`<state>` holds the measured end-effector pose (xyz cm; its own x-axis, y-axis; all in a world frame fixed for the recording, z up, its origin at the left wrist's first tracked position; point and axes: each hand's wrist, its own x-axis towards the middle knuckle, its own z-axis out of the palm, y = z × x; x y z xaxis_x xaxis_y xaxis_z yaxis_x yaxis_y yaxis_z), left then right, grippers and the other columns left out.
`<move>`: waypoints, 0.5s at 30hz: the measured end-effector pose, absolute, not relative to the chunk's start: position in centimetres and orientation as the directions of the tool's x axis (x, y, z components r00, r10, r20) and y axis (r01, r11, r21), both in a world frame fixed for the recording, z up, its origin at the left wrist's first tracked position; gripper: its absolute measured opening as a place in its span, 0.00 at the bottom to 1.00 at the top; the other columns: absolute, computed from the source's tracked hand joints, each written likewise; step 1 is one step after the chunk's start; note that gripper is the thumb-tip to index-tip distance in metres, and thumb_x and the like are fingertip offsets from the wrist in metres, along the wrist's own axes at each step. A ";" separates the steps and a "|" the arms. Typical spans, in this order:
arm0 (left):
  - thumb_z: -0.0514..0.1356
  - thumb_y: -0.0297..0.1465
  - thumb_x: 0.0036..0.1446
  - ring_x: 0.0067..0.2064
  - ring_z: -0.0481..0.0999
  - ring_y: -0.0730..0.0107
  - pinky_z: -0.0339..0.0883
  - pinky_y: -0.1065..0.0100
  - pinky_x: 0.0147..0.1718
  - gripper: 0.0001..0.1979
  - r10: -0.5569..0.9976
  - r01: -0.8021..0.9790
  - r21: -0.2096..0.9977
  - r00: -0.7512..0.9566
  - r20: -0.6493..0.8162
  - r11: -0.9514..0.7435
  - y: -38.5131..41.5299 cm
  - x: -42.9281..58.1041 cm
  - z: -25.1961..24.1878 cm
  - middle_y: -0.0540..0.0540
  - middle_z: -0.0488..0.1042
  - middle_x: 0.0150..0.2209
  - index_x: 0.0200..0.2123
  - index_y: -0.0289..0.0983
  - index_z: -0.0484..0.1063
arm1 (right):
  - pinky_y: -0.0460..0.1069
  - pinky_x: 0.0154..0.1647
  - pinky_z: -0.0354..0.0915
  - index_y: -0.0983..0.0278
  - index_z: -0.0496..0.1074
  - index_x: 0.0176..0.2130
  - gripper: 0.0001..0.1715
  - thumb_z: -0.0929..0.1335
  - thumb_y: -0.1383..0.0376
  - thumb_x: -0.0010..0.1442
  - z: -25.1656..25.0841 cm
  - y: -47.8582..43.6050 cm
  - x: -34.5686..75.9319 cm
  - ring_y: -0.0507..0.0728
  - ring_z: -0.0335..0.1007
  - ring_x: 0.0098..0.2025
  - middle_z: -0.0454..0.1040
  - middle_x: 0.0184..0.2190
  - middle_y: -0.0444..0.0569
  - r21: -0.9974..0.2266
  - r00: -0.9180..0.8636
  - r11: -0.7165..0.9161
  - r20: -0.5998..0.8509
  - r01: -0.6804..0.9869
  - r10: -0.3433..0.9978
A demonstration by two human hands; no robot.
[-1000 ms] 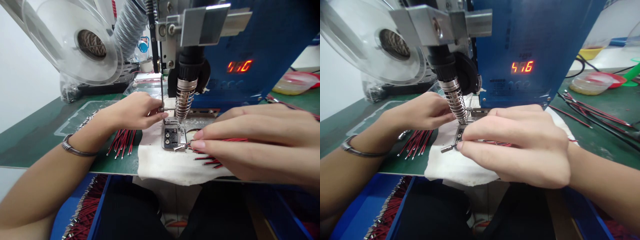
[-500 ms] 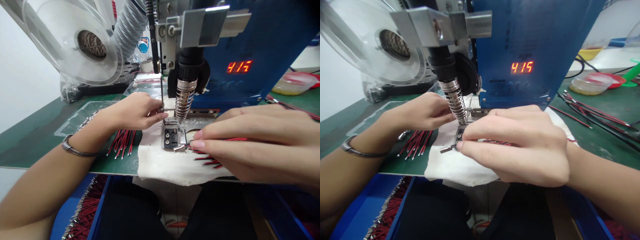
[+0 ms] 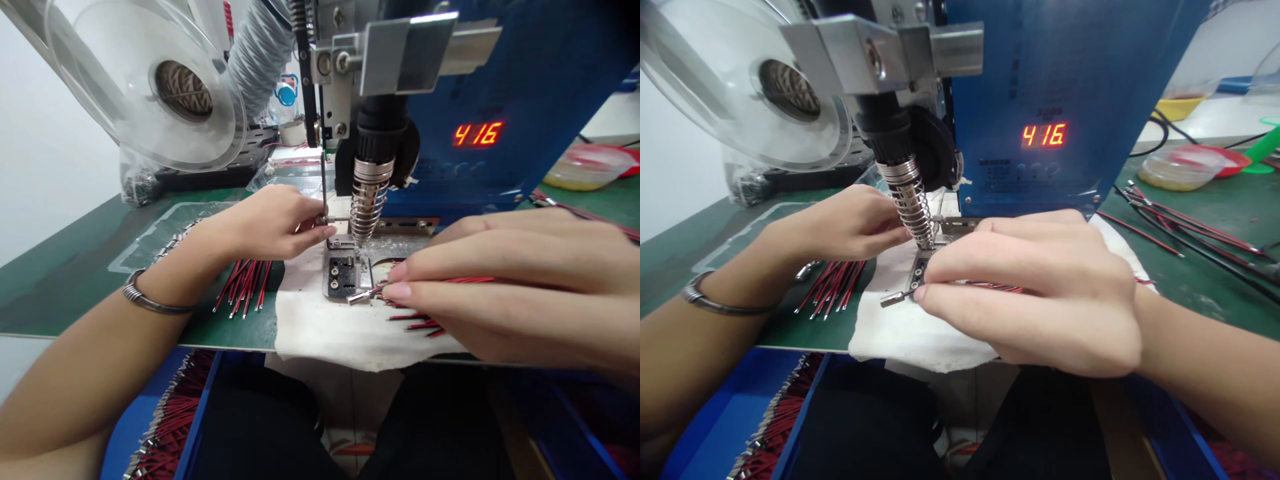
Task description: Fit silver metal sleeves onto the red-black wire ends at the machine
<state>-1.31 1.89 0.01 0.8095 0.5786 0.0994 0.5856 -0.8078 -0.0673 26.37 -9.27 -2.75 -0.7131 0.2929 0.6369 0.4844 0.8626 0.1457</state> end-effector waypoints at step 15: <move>0.50 0.44 0.67 0.24 0.61 0.70 0.55 0.65 0.28 0.21 0.569 0.578 -0.078 0.815 0.108 -0.812 2.0 -1.3 0.0 0.48 0.66 0.23 0.31 0.36 0.73 | 0.45 0.43 0.75 0.54 0.80 0.46 0.12 0.74 0.71 0.67 -3.1 -9.0 25.8 0.50 0.82 0.41 0.85 0.44 0.38 0.133 -0.674 0.864 0.687 0.485 0.272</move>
<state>-1.30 1.95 0.03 0.8150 0.5694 0.1079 0.5779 -0.8124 -0.0780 25.77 -8.96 -3.08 -0.6738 0.2724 0.6869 0.4851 0.8643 0.1331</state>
